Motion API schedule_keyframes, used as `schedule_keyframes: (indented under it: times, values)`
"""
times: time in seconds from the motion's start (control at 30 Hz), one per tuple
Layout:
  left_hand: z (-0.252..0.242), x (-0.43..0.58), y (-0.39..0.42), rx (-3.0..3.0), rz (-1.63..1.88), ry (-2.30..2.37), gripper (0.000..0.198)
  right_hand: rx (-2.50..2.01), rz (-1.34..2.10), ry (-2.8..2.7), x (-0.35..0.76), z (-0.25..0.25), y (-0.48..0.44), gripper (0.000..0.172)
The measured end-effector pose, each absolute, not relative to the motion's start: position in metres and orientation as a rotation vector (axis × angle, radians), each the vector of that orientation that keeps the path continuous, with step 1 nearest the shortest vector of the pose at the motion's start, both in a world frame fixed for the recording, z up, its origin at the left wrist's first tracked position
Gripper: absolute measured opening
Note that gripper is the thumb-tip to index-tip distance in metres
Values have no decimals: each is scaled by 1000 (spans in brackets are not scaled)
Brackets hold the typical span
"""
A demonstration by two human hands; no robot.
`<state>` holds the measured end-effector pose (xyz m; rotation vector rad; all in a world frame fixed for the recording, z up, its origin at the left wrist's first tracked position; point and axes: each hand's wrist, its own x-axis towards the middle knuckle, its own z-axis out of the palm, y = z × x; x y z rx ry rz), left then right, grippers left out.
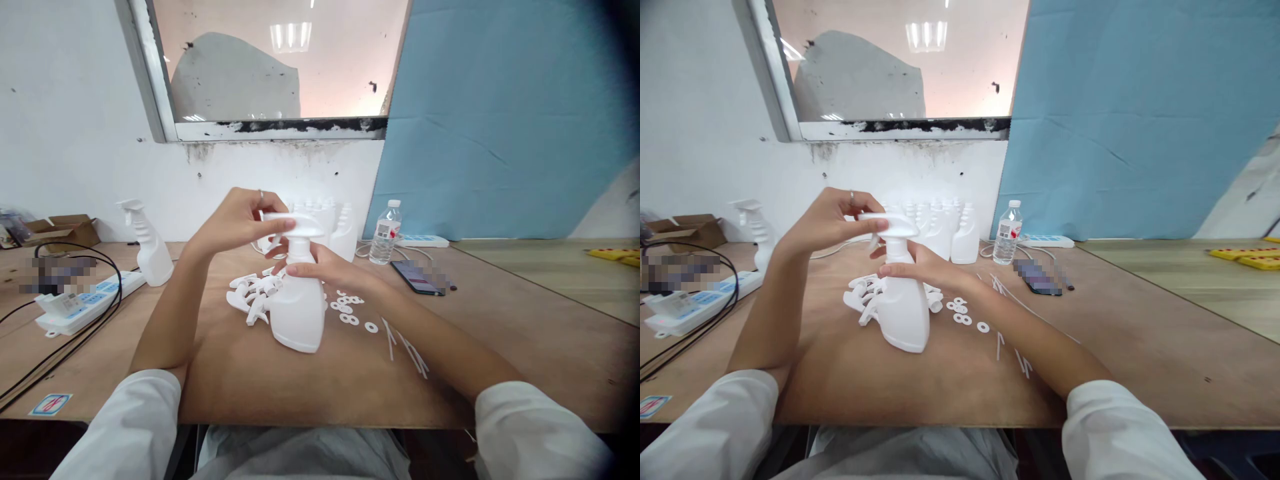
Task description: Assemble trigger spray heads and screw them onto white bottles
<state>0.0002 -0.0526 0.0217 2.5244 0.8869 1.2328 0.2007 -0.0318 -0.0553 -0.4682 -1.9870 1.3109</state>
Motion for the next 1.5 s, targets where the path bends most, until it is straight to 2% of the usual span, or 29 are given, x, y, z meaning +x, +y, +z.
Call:
schedule_keyframes:
  times: [0.13, 0.23, 0.3, 0.47, 0.53, 0.67, 0.8, 1.03, 1.33, 1.5]
  values:
    - [32, -28, -48, 2296, 1632, 1100, 30, -479, 817, -1974, 213, -41, -36, 51]
    - [39, -54, -45, 2046, 1849, 1335, 28, -520, 690, -2038, 232, -22, -45, 34]
    - [42, -72, -43, 1938, 1923, 1492, 27, -591, 688, -2256, 248, -9, -53, 29]
    - [39, -111, -31, 1762, 1930, 1801, 22, -933, 900, -2953, 282, 4, -68, 32]
    - [36, -126, -24, 1664, 1878, 1928, 20, -1081, 908, -2946, 289, 5, -71, 34]
    - [28, -151, -10, 1600, 1713, 2123, 21, -1057, 818, -2862, 296, 9, -75, 48]
    - [25, -166, 10, 1372, 1555, 2533, 16, -1129, 861, -2950, 298, 16, -81, 53]
    - [17, -178, 35, 1281, 1315, 2742, 29, -1221, 780, -2972, 294, 20, -91, 58]
    - [2, -195, 49, 1182, 1568, 2760, 31, -1203, 777, -2934, 299, 14, -85, 51]
    - [7, -183, 39, 1261, 1803, 2700, 49, -1197, 802, -2910, 301, 13, -81, 48]
